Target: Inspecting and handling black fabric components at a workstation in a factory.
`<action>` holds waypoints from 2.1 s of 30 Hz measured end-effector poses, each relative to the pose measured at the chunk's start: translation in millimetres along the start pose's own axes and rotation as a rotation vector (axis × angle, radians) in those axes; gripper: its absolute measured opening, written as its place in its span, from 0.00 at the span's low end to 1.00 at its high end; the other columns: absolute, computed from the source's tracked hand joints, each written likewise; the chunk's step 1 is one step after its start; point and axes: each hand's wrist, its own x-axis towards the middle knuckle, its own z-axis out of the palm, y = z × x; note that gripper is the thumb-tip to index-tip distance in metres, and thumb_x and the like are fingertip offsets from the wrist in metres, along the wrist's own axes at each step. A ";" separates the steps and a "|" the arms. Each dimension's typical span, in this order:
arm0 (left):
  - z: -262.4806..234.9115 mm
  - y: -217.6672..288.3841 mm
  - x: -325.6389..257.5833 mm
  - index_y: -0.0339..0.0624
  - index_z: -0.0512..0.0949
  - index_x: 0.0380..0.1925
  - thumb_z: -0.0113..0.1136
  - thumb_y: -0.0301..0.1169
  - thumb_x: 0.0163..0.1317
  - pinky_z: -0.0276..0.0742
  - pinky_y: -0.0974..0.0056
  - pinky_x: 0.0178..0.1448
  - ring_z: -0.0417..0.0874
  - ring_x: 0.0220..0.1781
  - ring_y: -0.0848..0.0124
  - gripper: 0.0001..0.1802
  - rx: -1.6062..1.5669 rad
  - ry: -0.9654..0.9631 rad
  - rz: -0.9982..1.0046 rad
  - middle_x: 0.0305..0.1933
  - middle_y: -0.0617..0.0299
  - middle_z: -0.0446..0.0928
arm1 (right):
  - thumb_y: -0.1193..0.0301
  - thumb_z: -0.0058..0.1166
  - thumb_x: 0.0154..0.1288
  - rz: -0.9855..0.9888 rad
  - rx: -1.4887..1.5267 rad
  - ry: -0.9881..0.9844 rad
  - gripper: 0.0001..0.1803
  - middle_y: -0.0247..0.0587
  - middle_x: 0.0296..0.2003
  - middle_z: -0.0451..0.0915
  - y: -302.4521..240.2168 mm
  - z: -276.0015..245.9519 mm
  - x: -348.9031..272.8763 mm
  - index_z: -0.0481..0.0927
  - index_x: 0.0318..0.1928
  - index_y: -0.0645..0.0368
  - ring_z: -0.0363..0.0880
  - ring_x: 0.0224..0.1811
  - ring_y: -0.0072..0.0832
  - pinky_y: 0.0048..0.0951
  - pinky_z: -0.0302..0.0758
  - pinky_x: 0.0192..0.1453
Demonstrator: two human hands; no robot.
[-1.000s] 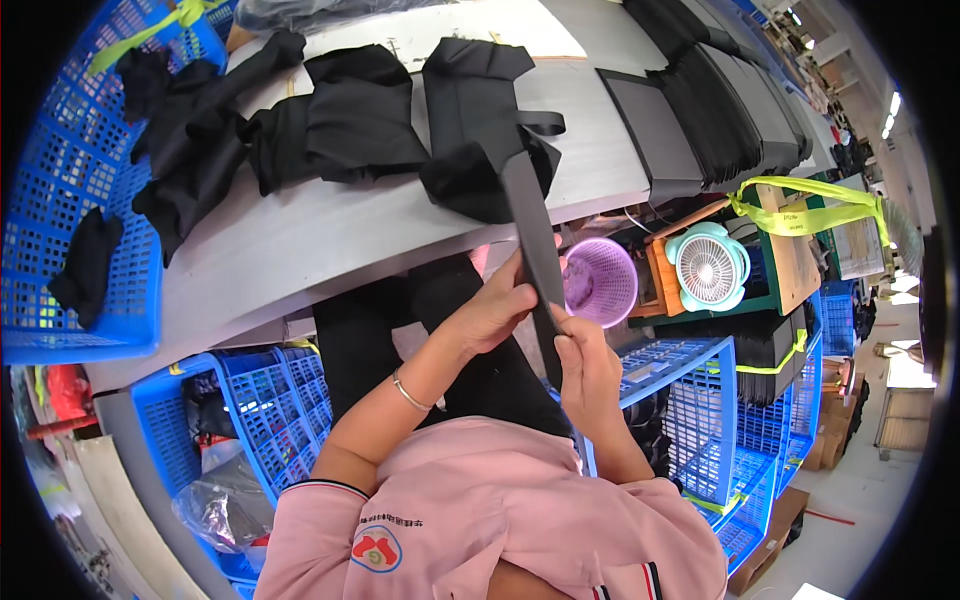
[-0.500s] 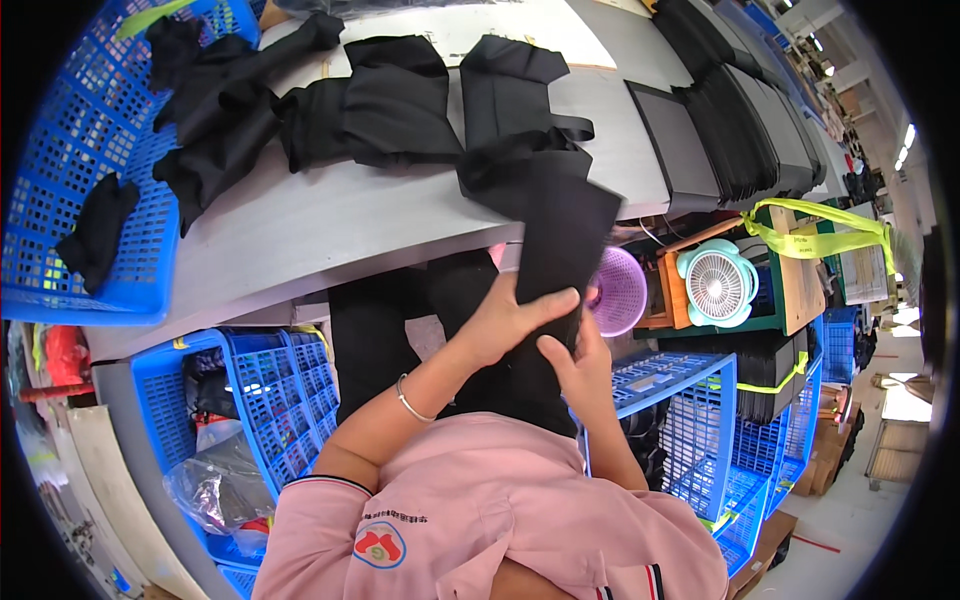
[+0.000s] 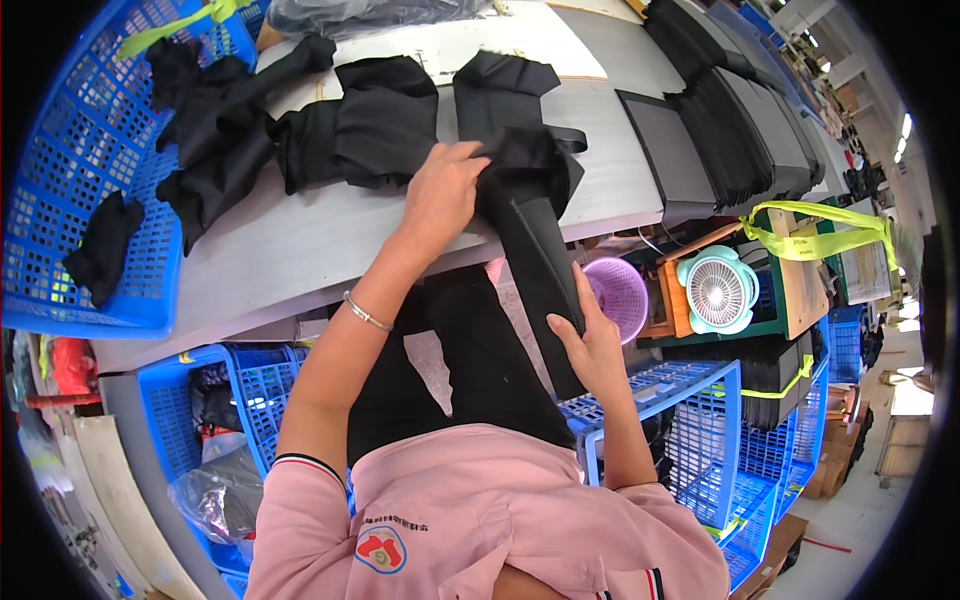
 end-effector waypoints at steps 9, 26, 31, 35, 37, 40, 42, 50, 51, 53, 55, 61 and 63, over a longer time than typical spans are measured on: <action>7.3 76.6 -28.0 0.29 0.80 0.34 0.59 0.19 0.51 0.77 0.60 0.51 0.76 0.44 0.57 0.09 -0.251 0.037 0.459 0.64 0.57 0.76 | 0.72 0.58 0.65 -0.122 -0.281 0.229 0.26 0.64 0.27 0.80 5.8 23.9 51.2 0.72 0.63 0.63 0.82 0.29 0.57 0.51 0.75 0.34; 11.6 102.4 -109.4 0.37 0.60 0.72 0.67 0.20 0.47 0.64 0.53 0.71 0.60 0.73 0.49 0.48 -0.284 0.218 0.055 0.76 0.44 0.55 | 0.71 0.58 0.69 0.291 1.337 0.238 0.19 0.47 0.51 0.83 -0.6 33.5 58.7 0.77 0.58 0.65 0.86 0.48 0.34 0.33 0.87 0.49; 17.1 111.0 -99.4 0.40 0.70 0.67 0.68 0.18 0.51 0.77 0.63 0.52 0.74 0.56 0.62 0.39 -0.356 0.351 -0.039 0.68 0.51 0.67 | 0.70 0.60 0.68 0.264 1.398 0.120 0.16 0.44 0.46 0.84 -9.1 28.5 56.2 0.79 0.54 0.63 0.86 0.43 0.32 0.32 0.87 0.44; 17.3 117.9 -100.0 0.41 0.76 0.62 0.60 0.09 0.53 0.78 0.70 0.42 0.77 0.41 0.73 0.34 -0.485 0.365 -0.034 0.60 0.56 0.71 | 0.70 0.60 0.67 0.204 1.560 0.110 0.14 0.43 0.42 0.84 -9.2 32.3 55.7 0.81 0.49 0.62 0.86 0.39 0.31 0.30 0.86 0.38; 18.4 120.3 -101.3 0.41 0.76 0.63 0.61 0.09 0.53 0.78 0.70 0.42 0.77 0.41 0.73 0.34 -0.504 0.376 -0.049 0.60 0.56 0.71 | 0.70 0.60 0.66 0.179 1.615 0.123 0.14 0.43 0.41 0.84 -9.2 37.6 55.1 0.81 0.49 0.63 0.86 0.38 0.31 0.28 0.86 0.37; 19.6 122.0 -102.5 0.41 0.76 0.63 0.62 0.09 0.53 0.79 0.70 0.41 0.77 0.41 0.73 0.35 -0.533 0.363 -0.062 0.60 0.56 0.71 | 0.70 0.61 0.66 0.120 1.721 0.089 0.14 0.43 0.41 0.84 -10.3 44.8 53.1 0.80 0.49 0.63 0.86 0.38 0.30 0.27 0.86 0.37; 20.2 122.1 -103.0 0.41 0.75 0.64 0.62 0.09 0.52 0.79 0.71 0.41 0.77 0.41 0.73 0.36 -0.545 0.363 -0.063 0.60 0.56 0.71 | 0.71 0.61 0.66 0.103 1.777 0.088 0.14 0.43 0.41 0.84 -10.8 47.7 51.8 0.80 0.50 0.64 0.86 0.38 0.30 0.27 0.86 0.37; 22.8 122.1 -106.6 0.40 0.73 0.66 0.59 0.07 0.49 0.79 0.71 0.40 0.77 0.42 0.74 0.40 -0.591 0.351 -0.069 0.62 0.56 0.69 | 0.70 0.60 0.67 0.286 1.814 0.082 0.15 0.43 0.43 0.84 1.6 52.0 55.5 0.79 0.51 0.64 0.86 0.40 0.29 0.28 0.87 0.41; 23.2 121.7 -107.0 0.40 0.73 0.67 0.59 0.07 0.49 0.79 0.71 0.40 0.77 0.43 0.74 0.41 -0.586 0.354 -0.069 0.63 0.56 0.69 | 0.70 0.60 0.67 0.189 1.841 0.028 0.15 0.42 0.43 0.84 3.3 53.5 56.3 0.79 0.51 0.63 0.86 0.41 0.29 0.28 0.87 0.42; 23.5 120.5 -107.4 0.41 0.72 0.68 0.58 0.07 0.49 0.79 0.71 0.41 0.77 0.43 0.74 0.42 -0.584 0.355 -0.064 0.63 0.55 0.68 | 0.70 0.60 0.67 0.068 1.846 -0.050 0.15 0.42 0.43 0.84 3.9 57.6 57.0 0.79 0.51 0.63 0.86 0.41 0.29 0.27 0.87 0.42; 23.0 118.7 -107.6 0.41 0.71 0.69 0.58 0.07 0.48 0.80 0.71 0.43 0.77 0.45 0.73 0.43 -0.592 0.332 -0.063 0.63 0.55 0.68 | 0.69 0.59 0.68 0.094 1.840 -0.023 0.15 0.42 0.43 0.83 1.0 59.0 56.4 0.79 0.51 0.62 0.86 0.41 0.29 0.27 0.87 0.42; 19.0 109.9 -113.2 0.35 0.66 0.71 0.58 0.09 0.53 0.82 0.69 0.48 0.78 0.50 0.72 0.41 -0.739 0.283 -0.039 0.66 0.53 0.66 | 0.68 0.58 0.68 0.217 1.693 -0.047 0.14 0.42 0.43 0.83 -10.7 45.5 57.7 0.80 0.51 0.61 0.85 0.41 0.29 0.28 0.86 0.42; 18.4 104.6 -117.2 0.31 0.64 0.71 0.57 0.11 0.58 0.82 0.68 0.48 0.78 0.52 0.73 0.38 -0.838 0.274 -0.067 0.66 0.54 0.66 | 0.68 0.58 0.69 0.293 1.607 0.024 0.14 0.43 0.44 0.83 -6.5 46.1 62.2 0.79 0.51 0.62 0.85 0.43 0.31 0.31 0.86 0.44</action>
